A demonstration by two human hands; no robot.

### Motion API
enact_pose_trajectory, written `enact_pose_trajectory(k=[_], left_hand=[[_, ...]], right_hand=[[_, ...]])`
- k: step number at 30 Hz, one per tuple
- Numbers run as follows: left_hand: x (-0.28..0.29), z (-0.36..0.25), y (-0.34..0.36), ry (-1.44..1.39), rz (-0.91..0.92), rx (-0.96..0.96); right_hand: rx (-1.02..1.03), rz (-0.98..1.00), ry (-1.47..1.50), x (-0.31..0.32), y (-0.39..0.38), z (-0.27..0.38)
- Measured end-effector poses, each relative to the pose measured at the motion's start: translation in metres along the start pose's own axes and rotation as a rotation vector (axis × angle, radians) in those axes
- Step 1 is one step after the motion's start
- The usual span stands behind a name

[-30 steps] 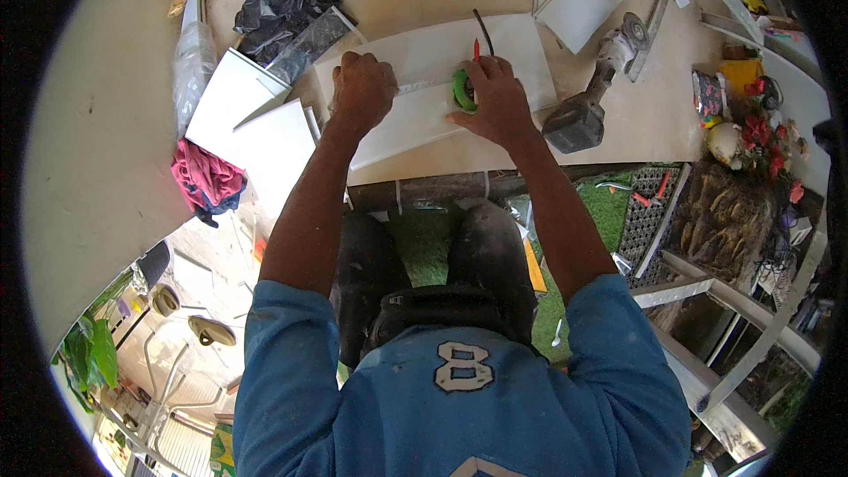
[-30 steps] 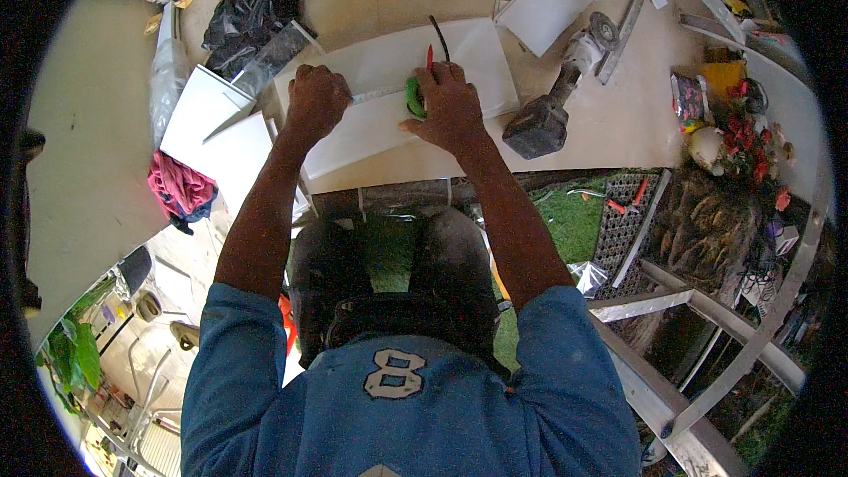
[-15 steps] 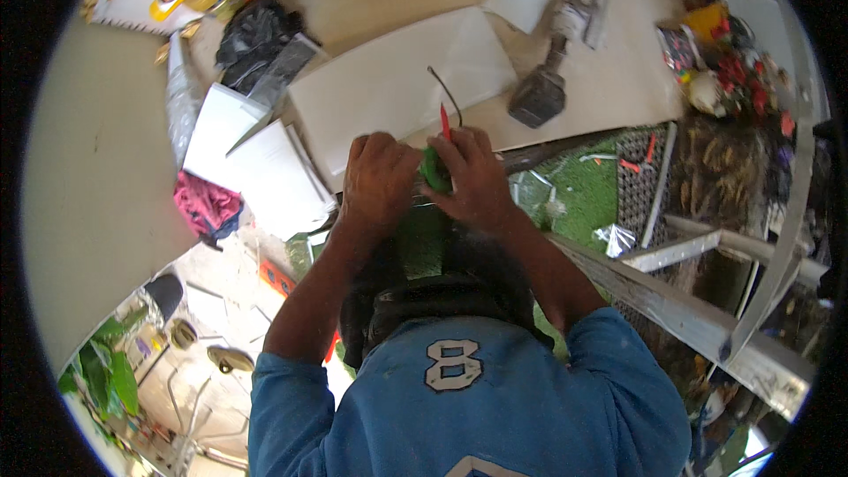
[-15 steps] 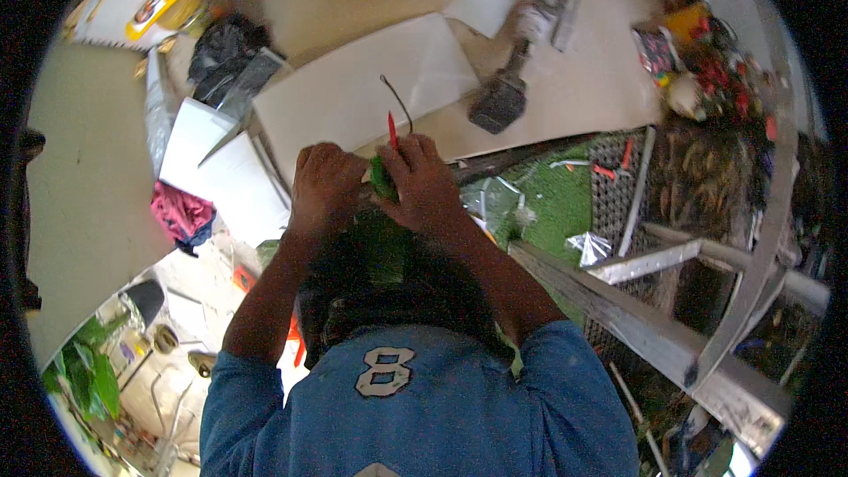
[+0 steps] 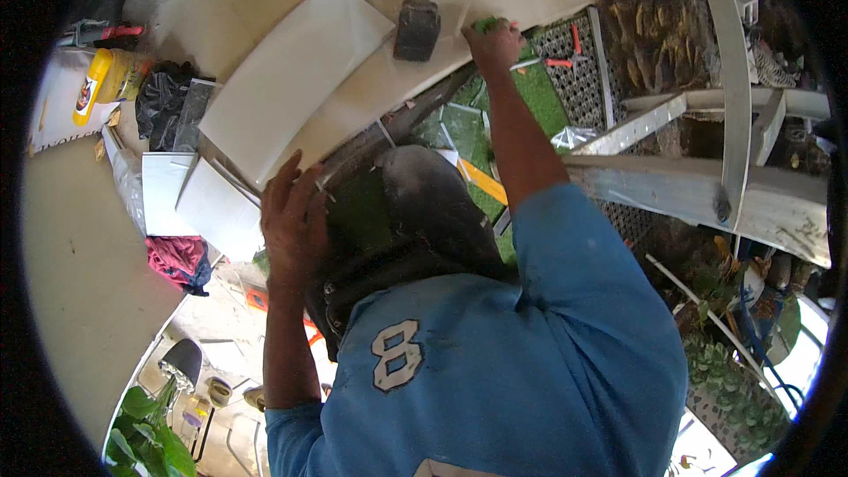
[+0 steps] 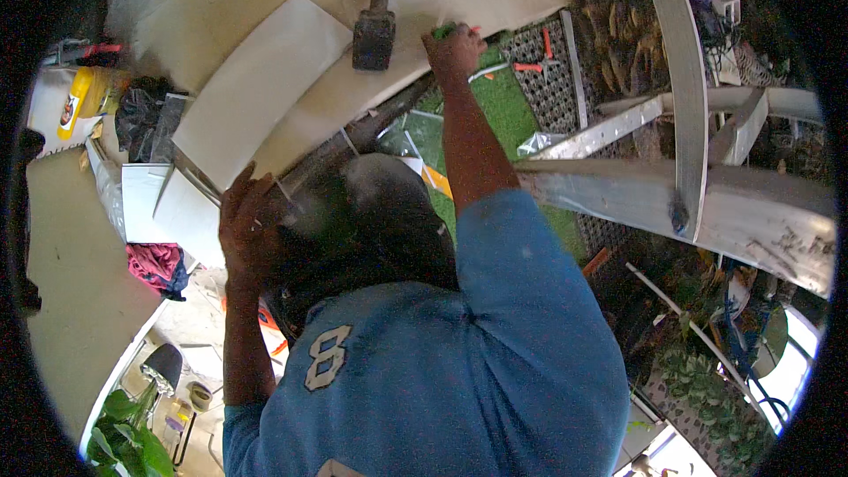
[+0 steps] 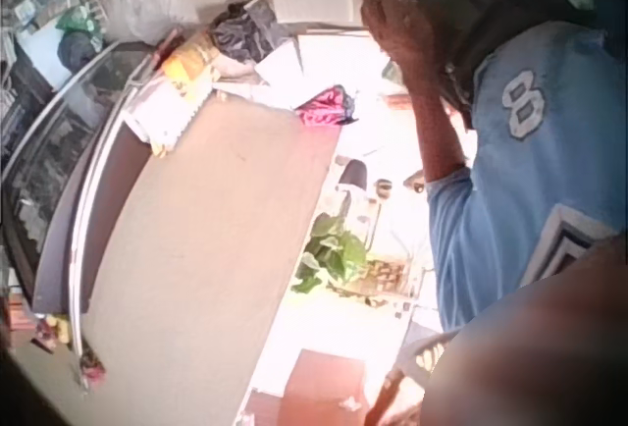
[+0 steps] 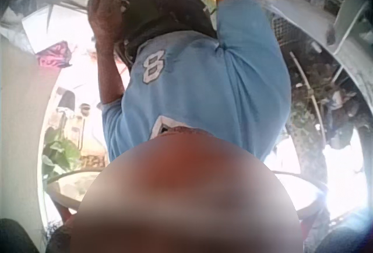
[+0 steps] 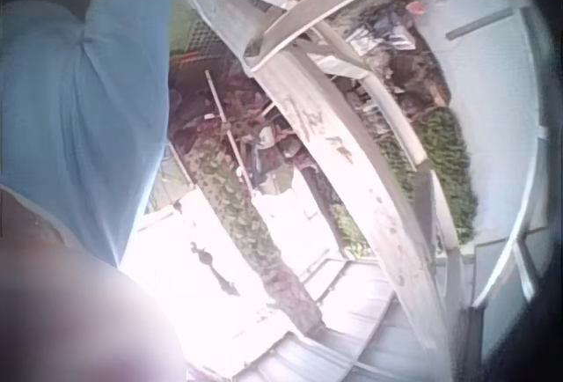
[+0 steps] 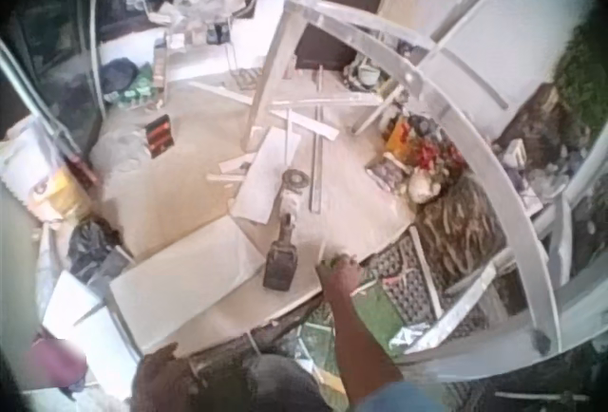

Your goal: The person measures and marks white ceramic tiles using a tape measure, ruler, and pencil, then cuts them with an angle grinder. The person repeats this process on multiple tiles, creating smaller pieces.

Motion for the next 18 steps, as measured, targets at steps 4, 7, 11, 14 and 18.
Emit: enact_pose_trajectory(k=[4,7,11,14,18], left_hand=[[0.025,0.009,-0.034,0.102,-0.030,0.041],[0.033,0.019,-0.055,0.130,-0.057,0.103],[0.029,0.022,-0.078,0.093,-0.050,0.162],[0.026,0.023,-0.092,0.065,-0.041,0.142],[0.020,0.030,-0.116,0.036,-0.040,0.135]], right_hand=[[0.126,-0.072,-0.016,0.005,0.005,0.011],[0.109,-0.099,0.038,0.050,-0.014,0.027],[0.246,0.067,0.304,0.120,-0.137,0.032],[0.282,0.318,0.304,0.149,-0.246,0.009],[0.613,0.585,-0.202,0.125,-0.361,-0.101]])
Point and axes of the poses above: each hand's wrist, its own y-axis towards the middle knuckle, its own x-axis out of the back of the hand, z = x × y, the point moved 1 cm from there along y, towards the middle knuckle, and after that the axes turned 7 degrees about x, right-handed, at the moved point
